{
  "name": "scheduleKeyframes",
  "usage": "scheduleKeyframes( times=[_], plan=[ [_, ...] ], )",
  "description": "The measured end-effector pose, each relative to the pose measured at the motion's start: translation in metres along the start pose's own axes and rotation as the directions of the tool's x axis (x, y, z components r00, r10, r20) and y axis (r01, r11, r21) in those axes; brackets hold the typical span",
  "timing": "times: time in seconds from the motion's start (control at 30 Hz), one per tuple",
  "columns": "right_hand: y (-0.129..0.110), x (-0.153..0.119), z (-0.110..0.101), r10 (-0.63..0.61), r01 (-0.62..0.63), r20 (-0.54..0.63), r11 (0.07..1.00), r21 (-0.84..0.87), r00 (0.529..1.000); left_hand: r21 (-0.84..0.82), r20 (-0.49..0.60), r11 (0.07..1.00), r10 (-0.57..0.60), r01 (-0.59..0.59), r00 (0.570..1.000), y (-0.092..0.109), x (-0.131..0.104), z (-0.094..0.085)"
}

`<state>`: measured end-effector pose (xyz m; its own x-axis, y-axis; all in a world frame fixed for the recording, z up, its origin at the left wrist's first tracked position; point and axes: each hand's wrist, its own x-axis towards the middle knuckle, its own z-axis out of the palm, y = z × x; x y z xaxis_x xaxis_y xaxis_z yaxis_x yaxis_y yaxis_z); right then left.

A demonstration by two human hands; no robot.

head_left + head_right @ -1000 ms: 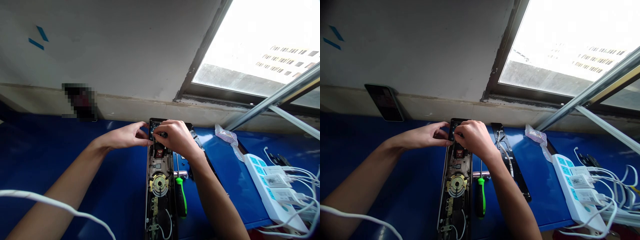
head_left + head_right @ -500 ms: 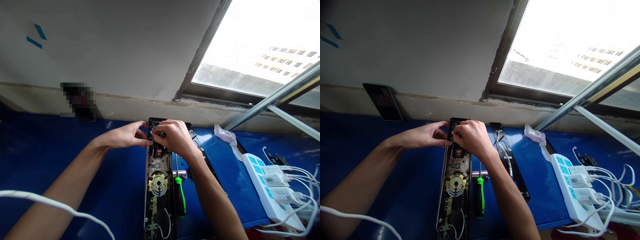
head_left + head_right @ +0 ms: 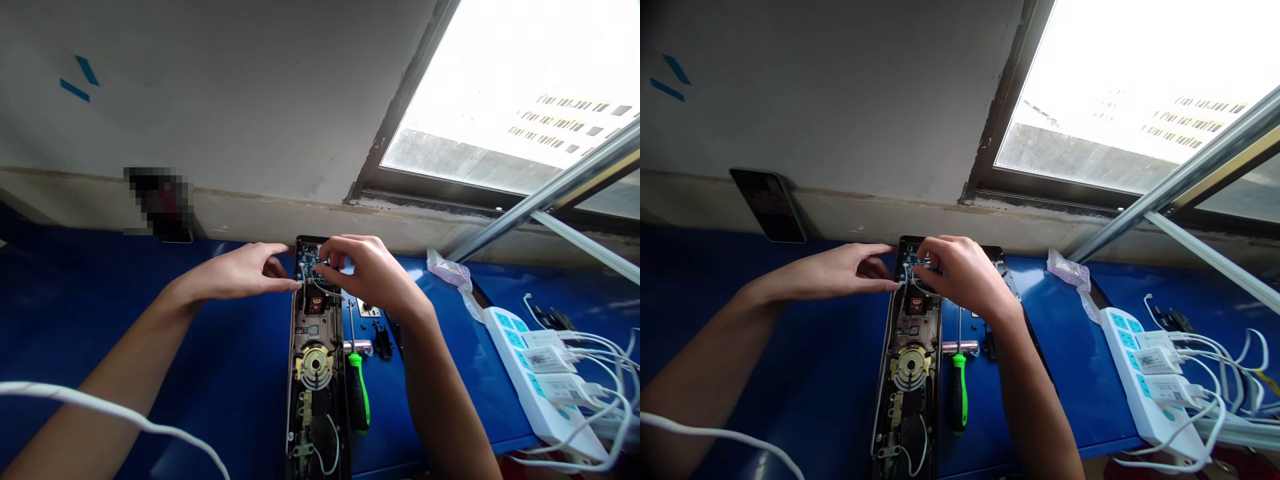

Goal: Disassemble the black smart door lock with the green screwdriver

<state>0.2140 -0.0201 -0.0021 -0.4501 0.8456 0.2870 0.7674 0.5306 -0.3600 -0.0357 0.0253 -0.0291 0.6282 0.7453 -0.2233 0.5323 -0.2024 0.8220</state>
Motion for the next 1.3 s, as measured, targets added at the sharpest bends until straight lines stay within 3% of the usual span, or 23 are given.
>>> scheduleKeyframes(
  times=[0.2, 0.47, 0.57, 0.77, 0.9, 1.07, 1.3],
  plan=[
    [0.001, -0.01, -0.01, -0.031, 0.018, 0.24, 0.998, 0.055, 0.97, 0.14, -0.186, 0.99, 0.017, 0.009, 0.982, 0.006, 0.0, 0.001],
    [-0.001, -0.012, -0.015, 0.007, -0.037, 0.286, 0.994, 0.098, 0.958, 0.191, -0.339, 0.981, 0.105, -0.041, 0.935, 0.015, -0.002, 0.004],
    [0.001, -0.013, -0.017, -0.021, -0.013, 0.261, 0.991, 0.13, 0.965, 0.224, -0.308, 0.972, 0.145, -0.077, 0.94, 0.022, -0.005, 0.004],
    [0.005, -0.014, -0.017, -0.048, -0.038, 0.269, 0.952, 0.302, 0.962, 0.273, -0.066, 0.955, 0.14, -0.117, 0.988, 0.026, -0.009, 0.01],
    [0.004, -0.011, -0.014, -0.091, -0.028, 0.274, 0.915, 0.402, 0.957, 0.336, -0.051, 0.931, 0.167, -0.141, 0.985, 0.023, -0.005, 0.018],
    [0.003, -0.005, -0.005, -0.157, 0.077, 0.222, 0.941, 0.33, 0.962, 0.359, -0.046, 0.921, 0.181, -0.153, 0.982, 0.024, -0.002, 0.022],
    [0.008, -0.002, -0.002, -0.197, 0.107, 0.235, 0.932, 0.345, 0.952, 0.391, -0.048, 0.91, 0.172, -0.14, 0.984, 0.023, -0.003, 0.025]
  ],
)
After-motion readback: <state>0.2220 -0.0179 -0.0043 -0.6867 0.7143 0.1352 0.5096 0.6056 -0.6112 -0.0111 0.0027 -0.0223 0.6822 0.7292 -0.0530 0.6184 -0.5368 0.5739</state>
